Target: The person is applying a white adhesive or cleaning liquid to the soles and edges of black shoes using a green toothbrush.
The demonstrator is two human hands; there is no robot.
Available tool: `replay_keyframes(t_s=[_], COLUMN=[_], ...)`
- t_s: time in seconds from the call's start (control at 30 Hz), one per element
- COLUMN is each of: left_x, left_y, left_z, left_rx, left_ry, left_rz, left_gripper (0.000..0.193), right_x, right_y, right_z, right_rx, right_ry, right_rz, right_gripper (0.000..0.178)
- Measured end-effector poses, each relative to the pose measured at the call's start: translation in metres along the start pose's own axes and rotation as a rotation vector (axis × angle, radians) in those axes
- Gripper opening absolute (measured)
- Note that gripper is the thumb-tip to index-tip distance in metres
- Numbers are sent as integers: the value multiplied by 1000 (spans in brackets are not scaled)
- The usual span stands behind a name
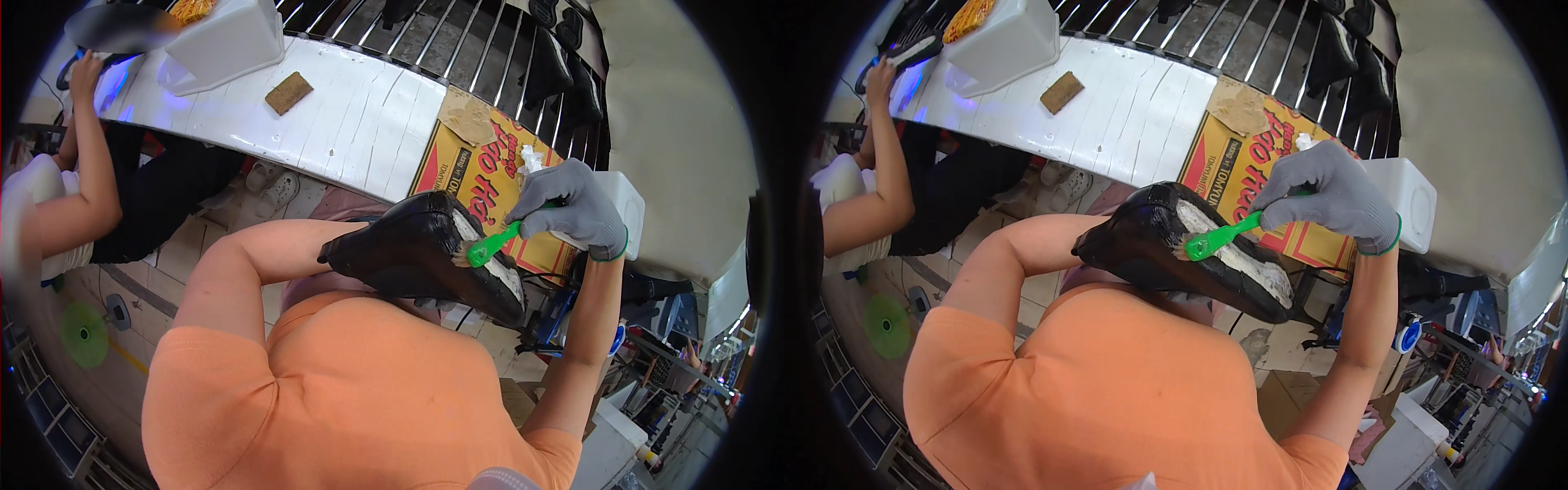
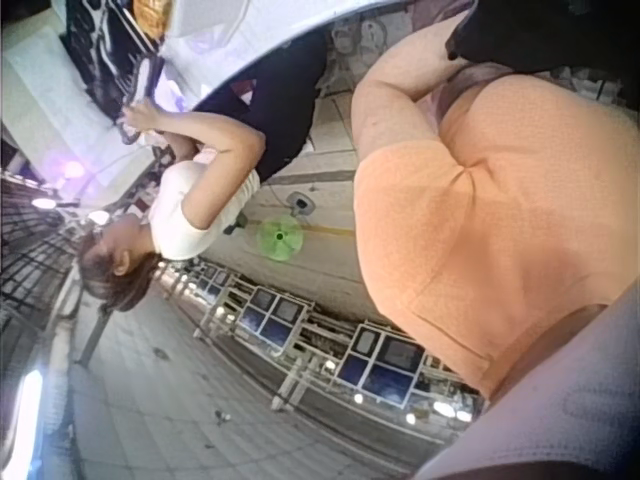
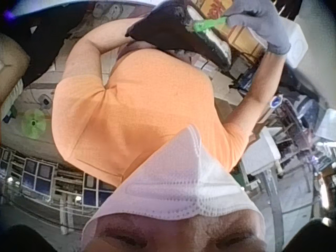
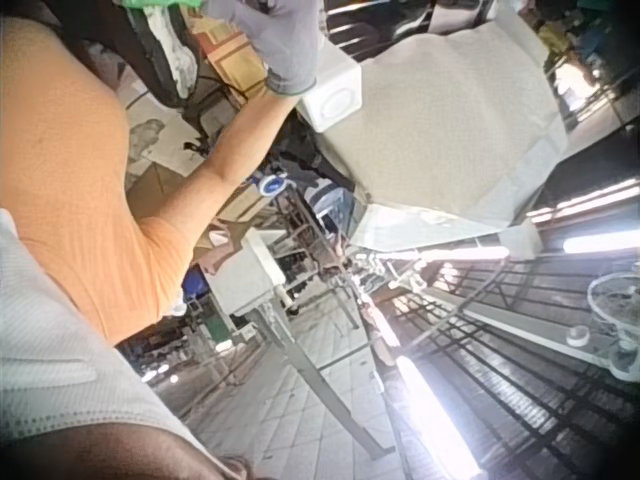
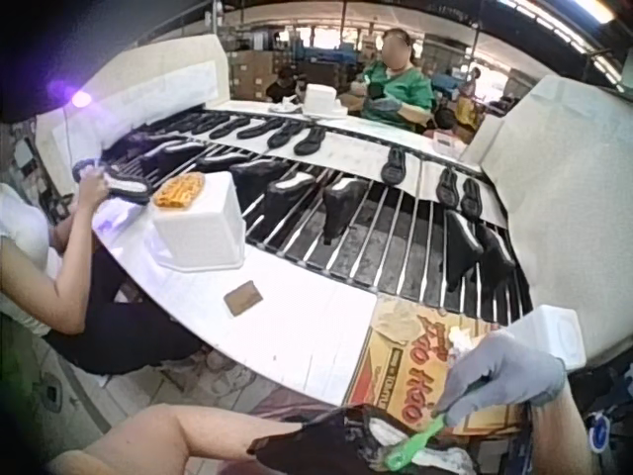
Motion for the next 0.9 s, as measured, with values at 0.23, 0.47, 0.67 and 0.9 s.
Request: replay_keyframes(t_s=[0.23,0.47,0.67,0.9], left_x=[-56,-11,53,88], left_y=[-52,-177,-228,-124], left_z=[0,4,26,23], left_rx=[306,183,-1095,-1520], left_ry=[174,18,-346,198], left_rz=[61,717,1060,1077], left_gripper=[45,56,73,117], right_x=[29,77,44,2], right_y=[-15,-42,13,45], right_z=[-31,36,131,170], right_rx=[273,-8,-334,-416], right_ry=[-14,148,270,151], right_rz=[292,945,812,797], right_gripper=[14,11,21,24])
Point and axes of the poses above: each hand's wrist, its own x-axis away from the middle knuckle, its own y-axis out of the palm, z = x × y, the point moved 10 cm from there along -x, towards the middle knuckle, and after that the axes turned 4 degrees about -y, right-handed, at the moved point
